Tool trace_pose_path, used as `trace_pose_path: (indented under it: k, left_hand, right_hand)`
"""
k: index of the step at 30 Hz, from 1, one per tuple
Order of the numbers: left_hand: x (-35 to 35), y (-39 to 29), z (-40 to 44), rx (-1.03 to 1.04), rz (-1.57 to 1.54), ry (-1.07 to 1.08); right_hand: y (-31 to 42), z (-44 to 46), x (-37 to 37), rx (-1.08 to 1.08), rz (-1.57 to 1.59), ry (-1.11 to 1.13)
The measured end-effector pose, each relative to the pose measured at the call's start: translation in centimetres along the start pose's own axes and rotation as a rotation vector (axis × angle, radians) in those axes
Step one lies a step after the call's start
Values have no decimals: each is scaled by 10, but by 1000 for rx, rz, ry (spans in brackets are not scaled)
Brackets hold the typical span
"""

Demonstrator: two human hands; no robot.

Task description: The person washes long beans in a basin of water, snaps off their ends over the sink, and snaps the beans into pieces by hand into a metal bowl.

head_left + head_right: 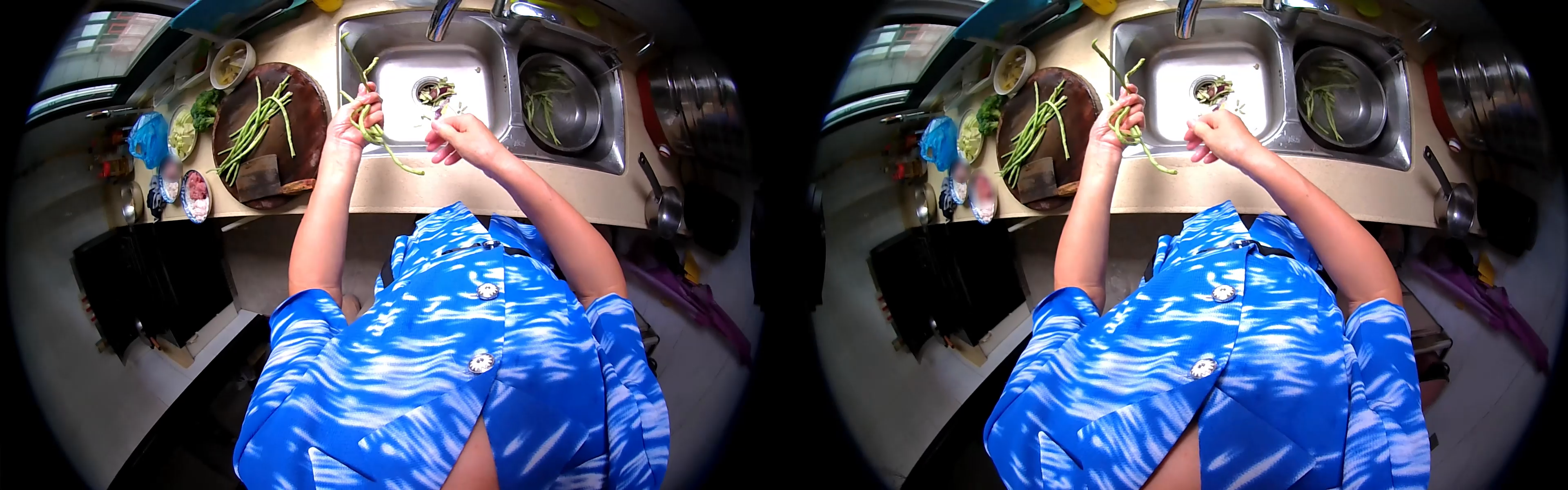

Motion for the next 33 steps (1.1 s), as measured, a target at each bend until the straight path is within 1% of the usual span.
trace_pose_path:
  k: [1, 2, 5, 7, 8, 10, 12, 13, 14, 16, 17, 18, 19, 20, 21, 22, 24, 26, 28, 30, 31, 33]
  left_hand:
    - [-1, 0, 1, 25, 38, -3]
    - [-1, 1, 3, 7, 14, 4]
    - [1, 6, 3, -4, 13, 14]
    - [2, 9, 4, 30, 48, -3]
    - [3, 11, 5, 65, 82, -19]
    - [4, 15, 4, 66, 92, -13]
    - [5, 20, 6, 145, 230, -55]
    - [6, 22, 7, 158, 235, -98]
    - [7, 24, 7, 151, 239, -91]
    - [10, 29, 10, 261, 452, -193]
    - [14, 32, 9, 352, 562, -291]
    - [11, 31, 10, 346, 565, -280]
    - [8, 33, 12, 351, 567, -271]
    - [19, 46, 10, 389, 596, -357]
    - [20, 53, 9, 373, 648, -318]
    - [26, 63, 11, 345, 665, -319]
    - [37, 88, 16, 272, 723, -333]
    - [42, 112, 29, 177, 786, -317]
    - [49, 140, 45, 73, 898, -269]
    - [59, 168, 69, -1, 997, -283]
    - [66, 183, 84, -45, 1023, -277]
    - [67, 208, 125, -100, 1101, -286]
  right_hand:
    - [5, -4, 4, -11, -13, -12]
    - [6, -6, 8, -63, -16, -22]
    - [14, -7, 15, -115, -8, -43]
    - [15, -2, 18, -297, -116, -143]
    - [15, -1, 20, -298, -118, -148]
    - [26, -3, 26, -431, -263, -292]
    - [30, -2, 31, -438, -315, -309]
    - [28, 2, 33, -418, -342, -344]
    - [24, 7, 34, -395, -369, -383]
    - [13, 12, 32, -433, -369, -396]
    - [5, 15, 31, -429, -356, -408]
    - [-4, 16, 27, -423, -346, -424]
    - [-12, 16, 23, -350, -193, -340]
    - [-20, 13, 17, -280, -37, -255]
    - [-25, 8, 8, -183, 75, -155]
    - [-29, -2, -2, -117, 157, -101]
    - [-38, -23, -24, -56, 264, -51]
    - [-58, -39, -48, -31, 276, -79]
    - [-78, -54, -76, 86, 395, -230]
    - [-112, -61, -106, 176, 386, -412]
    - [-122, -68, -120, 196, 417, -509]
    - [-139, -83, -146, 185, 456, -628]
Point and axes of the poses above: each hand's wrist, its own z-axis towards the middle knuckle, its own x-axis out of the palm, y = z × x, the point moved 1 cm from there along z, towards the middle knuckle, and after that the axes turned 11 degrees about -z, right-handed, at the moved point
